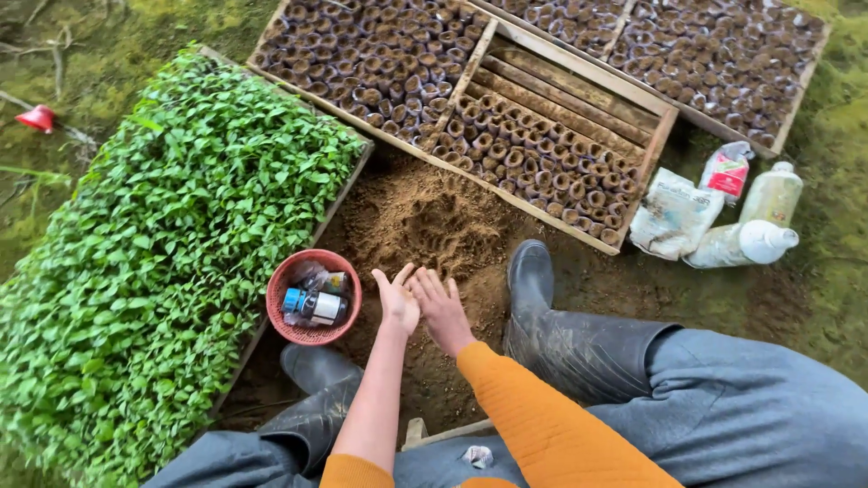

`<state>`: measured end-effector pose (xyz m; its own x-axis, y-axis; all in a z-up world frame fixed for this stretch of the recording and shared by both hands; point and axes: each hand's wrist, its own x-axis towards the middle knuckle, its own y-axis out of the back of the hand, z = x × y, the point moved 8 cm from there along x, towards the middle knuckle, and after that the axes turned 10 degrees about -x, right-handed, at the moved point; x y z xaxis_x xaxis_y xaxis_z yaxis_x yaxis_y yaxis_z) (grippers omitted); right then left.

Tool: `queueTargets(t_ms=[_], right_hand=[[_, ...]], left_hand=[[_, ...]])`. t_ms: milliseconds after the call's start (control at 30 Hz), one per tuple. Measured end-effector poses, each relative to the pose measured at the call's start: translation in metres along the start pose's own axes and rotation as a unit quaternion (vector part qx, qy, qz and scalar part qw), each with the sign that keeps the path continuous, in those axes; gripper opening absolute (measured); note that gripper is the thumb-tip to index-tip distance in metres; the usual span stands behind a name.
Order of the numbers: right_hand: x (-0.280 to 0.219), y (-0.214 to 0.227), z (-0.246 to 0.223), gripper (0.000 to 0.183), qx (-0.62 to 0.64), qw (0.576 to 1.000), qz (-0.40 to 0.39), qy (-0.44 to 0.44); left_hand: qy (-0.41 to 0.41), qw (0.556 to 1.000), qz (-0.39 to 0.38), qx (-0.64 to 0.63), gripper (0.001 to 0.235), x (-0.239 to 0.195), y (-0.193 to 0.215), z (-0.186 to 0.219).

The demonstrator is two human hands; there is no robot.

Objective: The person is picking up seeds from a small basket and carefully placing them into pre-formed soil blocks in a seedling tray.

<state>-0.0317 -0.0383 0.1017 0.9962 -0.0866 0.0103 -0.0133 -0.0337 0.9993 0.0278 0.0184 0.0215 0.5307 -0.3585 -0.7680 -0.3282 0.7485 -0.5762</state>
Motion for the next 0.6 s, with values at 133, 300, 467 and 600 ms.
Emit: queueTargets(t_ms=[133,300,467,600], right_hand=[[-0.007,-0.025,0.030,0.108,-0.004,0.994,-0.097,-0.057],[-0.025,-0.063,0.073,0.092,-0.008,0.992,-0.066,-0.106],[-0.018,-0.044,0.066,0.082,0.068,0.994,0.026,-0.080],[-0.015,-0.039,0.061,0.080,0.110,0.990,0.041,-0.079]], left_hand=[[-0.004,1.000,-0.010,0.028,0.103,-0.027,-0.024,0.005],[-0.079,0.967,-0.001,0.242,0.060,-0.017,-0.014,0.022],[-0.231,0.860,0.161,0.425,0.032,-0.039,0.009,0.087],[-0.339,0.714,0.317,0.525,0.020,-0.061,0.038,0.140]])
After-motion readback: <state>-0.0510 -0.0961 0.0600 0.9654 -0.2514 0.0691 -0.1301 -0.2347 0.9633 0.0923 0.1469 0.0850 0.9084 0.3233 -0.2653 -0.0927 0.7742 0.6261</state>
